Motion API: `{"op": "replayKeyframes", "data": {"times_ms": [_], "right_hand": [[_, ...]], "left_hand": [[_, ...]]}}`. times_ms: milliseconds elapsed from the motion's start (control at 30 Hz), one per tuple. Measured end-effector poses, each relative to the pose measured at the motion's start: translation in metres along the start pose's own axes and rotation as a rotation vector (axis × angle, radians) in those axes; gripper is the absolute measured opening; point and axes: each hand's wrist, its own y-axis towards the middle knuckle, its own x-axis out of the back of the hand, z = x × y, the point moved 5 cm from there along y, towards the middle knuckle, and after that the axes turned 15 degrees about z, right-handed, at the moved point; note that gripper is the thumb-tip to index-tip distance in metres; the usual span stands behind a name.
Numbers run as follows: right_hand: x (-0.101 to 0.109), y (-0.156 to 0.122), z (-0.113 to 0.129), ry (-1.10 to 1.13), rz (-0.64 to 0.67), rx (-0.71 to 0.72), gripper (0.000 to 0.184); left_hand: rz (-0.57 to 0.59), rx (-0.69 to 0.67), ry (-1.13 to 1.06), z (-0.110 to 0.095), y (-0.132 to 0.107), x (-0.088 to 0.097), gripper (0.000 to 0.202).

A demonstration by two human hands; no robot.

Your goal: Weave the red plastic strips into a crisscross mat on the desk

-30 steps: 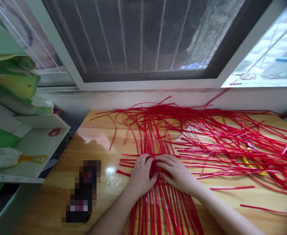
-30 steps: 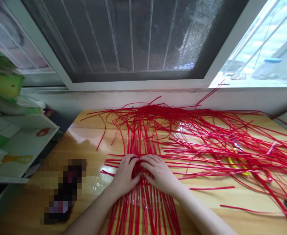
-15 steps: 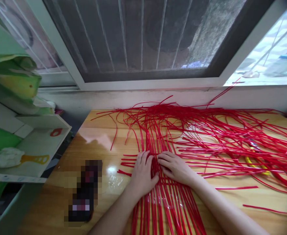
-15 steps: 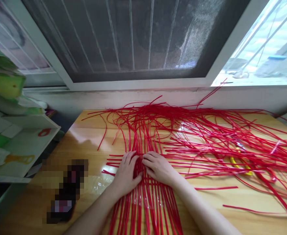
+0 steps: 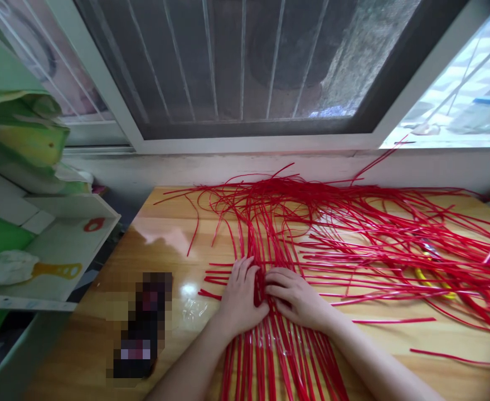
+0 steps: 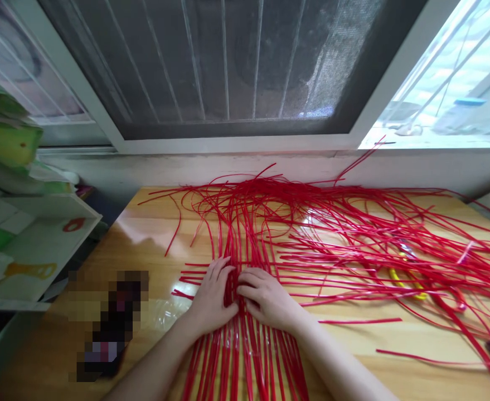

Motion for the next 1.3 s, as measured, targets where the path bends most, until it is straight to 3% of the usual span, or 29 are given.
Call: {"op": "replayKeyframes", "data": {"times_ms": [267, 467, 667, 967, 1167, 1300], "right_hand": [[0.000, 0.005, 0.005, 0.072, 0.053, -0.031, 0.030], [-0.009, 0.005, 0.000, 0.117, 0.057, -0.189, 0.040], [-0.017, 0.006, 0.000, 0.083, 0.023, -0.244, 0.036], [-0.009, 0.005, -0.006, 0.027, -0.045, -0.179, 0.036], [-0.003, 0.003, -0.009, 0.027, -0.048, -0.244, 0.037], [0.000, 0.005, -0.007, 0.025, -0.055, -0.153, 0.035]], "left_hand": [[0.017, -0.008, -0.023, 0.001, 0.001, -0.001, 0.059], [0.031, 0.004, -0.045, 0.003, 0.001, -0.002, 0.059], [0.022, 0.003, -0.046, 0.001, 0.001, -0.002, 0.060], [0.008, 0.013, -0.005, 0.003, 0.001, -0.003, 0.060], [0.029, 0.025, 0.018, 0.005, 0.002, -0.004, 0.062], [0.019, 0.029, 0.024, 0.006, 0.003, -0.005, 0.060]]}}
